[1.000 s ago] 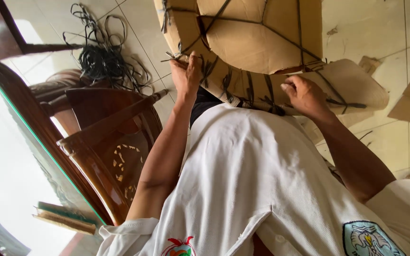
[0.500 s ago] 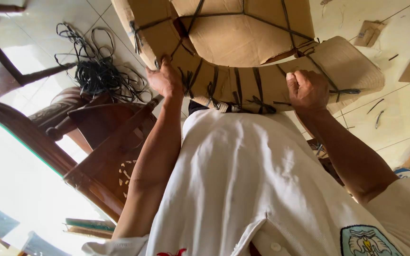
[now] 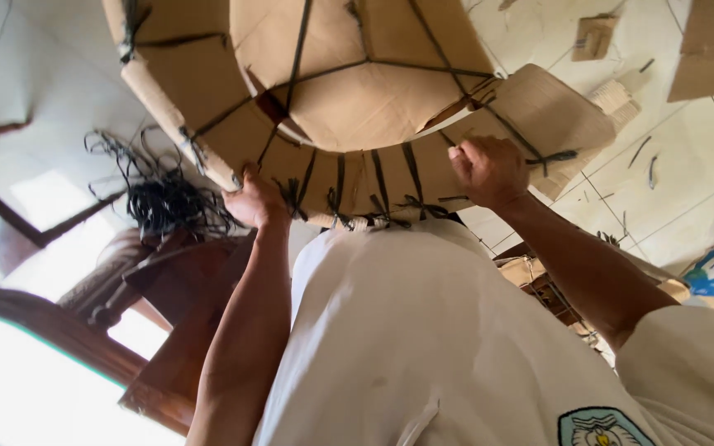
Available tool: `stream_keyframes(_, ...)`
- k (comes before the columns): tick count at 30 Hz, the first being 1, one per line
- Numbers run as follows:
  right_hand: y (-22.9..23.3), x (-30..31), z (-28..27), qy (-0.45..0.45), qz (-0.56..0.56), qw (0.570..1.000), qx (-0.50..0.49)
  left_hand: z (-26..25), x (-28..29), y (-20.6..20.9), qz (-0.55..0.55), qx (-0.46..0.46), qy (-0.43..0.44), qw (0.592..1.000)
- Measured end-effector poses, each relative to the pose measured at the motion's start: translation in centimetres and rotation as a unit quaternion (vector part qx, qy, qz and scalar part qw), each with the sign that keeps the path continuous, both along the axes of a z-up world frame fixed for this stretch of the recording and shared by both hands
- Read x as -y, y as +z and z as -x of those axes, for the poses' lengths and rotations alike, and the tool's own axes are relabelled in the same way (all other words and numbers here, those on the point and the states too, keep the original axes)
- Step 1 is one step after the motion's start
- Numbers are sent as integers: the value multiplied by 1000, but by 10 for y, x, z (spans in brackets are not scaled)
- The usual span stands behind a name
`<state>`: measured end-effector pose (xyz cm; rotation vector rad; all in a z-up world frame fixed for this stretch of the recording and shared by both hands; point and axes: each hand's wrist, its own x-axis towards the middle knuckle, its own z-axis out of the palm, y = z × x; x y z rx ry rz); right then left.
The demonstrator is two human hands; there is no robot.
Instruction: Wrapping cardboard around a wooden chair frame and securing it with string
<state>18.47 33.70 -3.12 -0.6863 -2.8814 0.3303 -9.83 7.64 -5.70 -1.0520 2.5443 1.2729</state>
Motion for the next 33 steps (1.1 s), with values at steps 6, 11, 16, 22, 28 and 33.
stream_keyframes(6, 2, -1, -3, -48, -12, 998, -28, -7, -19, 28, -75, -28, -5, 997)
stream_keyframes(11, 18, 5, 1, -56, -13, 997, -46, -12, -8, 24, -55, -15, -50, 997)
stream_keyframes(16, 13, 8, -5, -68, 29, 997, -37, -10, -2, 20, -45, -28, -75, 996)
stream_keyframes(22, -11, 10, -14, -84, 19, 996, 1, -14, -6, 30, -44, -36, -82, 995)
stream_keyframes(28, -14, 10, -16, -90, 38, 995, -13, -15, -3, 26, -28, -21, -95, 995)
stream_keyframes(33, -31, 4, -22, -59, 89, 993, -43, -12, 7, -1, -103, -37, -57, 992)
